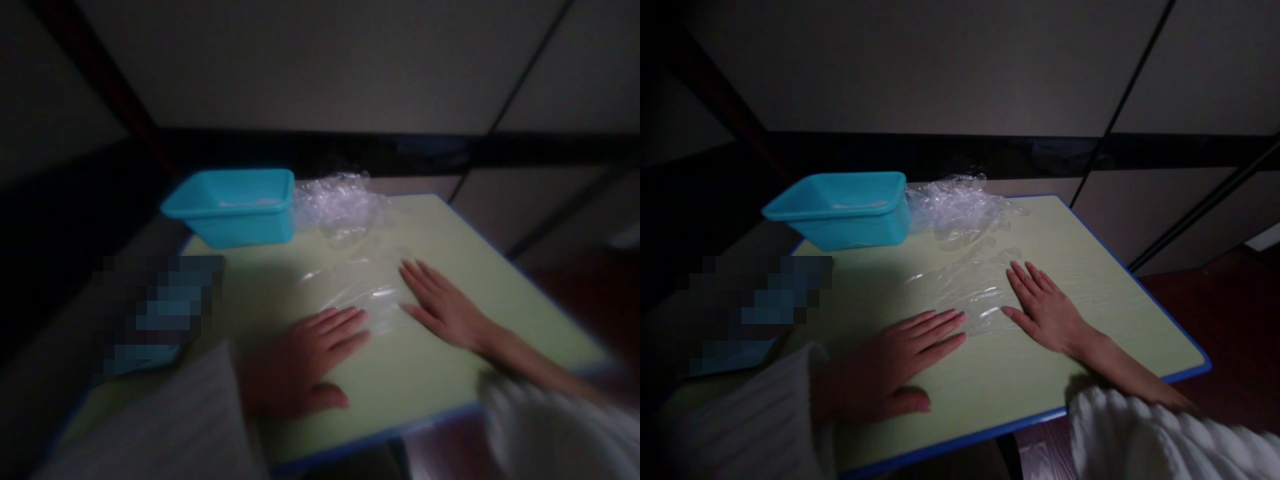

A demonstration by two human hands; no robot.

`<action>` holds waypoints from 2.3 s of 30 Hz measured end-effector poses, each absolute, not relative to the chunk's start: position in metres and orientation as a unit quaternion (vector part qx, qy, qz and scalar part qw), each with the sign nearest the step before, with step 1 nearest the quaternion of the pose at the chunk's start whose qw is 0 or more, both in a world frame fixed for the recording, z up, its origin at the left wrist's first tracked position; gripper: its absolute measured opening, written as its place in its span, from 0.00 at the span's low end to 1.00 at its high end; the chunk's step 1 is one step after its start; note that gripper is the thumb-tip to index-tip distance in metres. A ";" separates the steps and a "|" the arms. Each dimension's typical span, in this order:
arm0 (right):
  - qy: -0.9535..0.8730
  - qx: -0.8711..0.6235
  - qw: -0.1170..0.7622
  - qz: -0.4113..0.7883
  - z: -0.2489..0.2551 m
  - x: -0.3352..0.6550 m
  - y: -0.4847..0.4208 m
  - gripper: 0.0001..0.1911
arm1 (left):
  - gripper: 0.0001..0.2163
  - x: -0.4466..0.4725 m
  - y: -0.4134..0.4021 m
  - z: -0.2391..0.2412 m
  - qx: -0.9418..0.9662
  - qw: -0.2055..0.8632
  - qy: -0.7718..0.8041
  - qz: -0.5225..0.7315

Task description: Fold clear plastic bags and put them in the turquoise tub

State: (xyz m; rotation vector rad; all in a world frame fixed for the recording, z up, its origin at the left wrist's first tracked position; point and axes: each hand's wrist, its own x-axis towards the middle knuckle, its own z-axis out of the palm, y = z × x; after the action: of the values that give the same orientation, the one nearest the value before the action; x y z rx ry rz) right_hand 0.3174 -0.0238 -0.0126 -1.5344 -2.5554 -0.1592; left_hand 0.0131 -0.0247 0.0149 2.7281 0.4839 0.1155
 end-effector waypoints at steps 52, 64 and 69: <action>-0.793 -0.599 0.078 -0.084 -0.021 0.336 -0.028 0.31 | 0.37 0.024 0.006 -0.002 0.956 0.073 0.282 0.039; -0.794 -0.593 0.078 -0.109 -0.022 0.335 -0.028 0.32 | 0.38 0.023 0.007 -0.003 0.955 0.071 0.286 0.041; -0.792 -0.596 0.076 -0.113 -0.021 0.335 -0.028 0.32 | 0.37 0.022 0.006 -0.001 0.956 0.068 0.285 0.033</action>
State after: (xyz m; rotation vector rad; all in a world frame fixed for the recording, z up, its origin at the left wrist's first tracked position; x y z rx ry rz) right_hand 0.3345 -0.0279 -0.0211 -1.7856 -2.3727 -0.3390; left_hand 0.0221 0.0064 -0.0012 2.8784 0.8572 0.1001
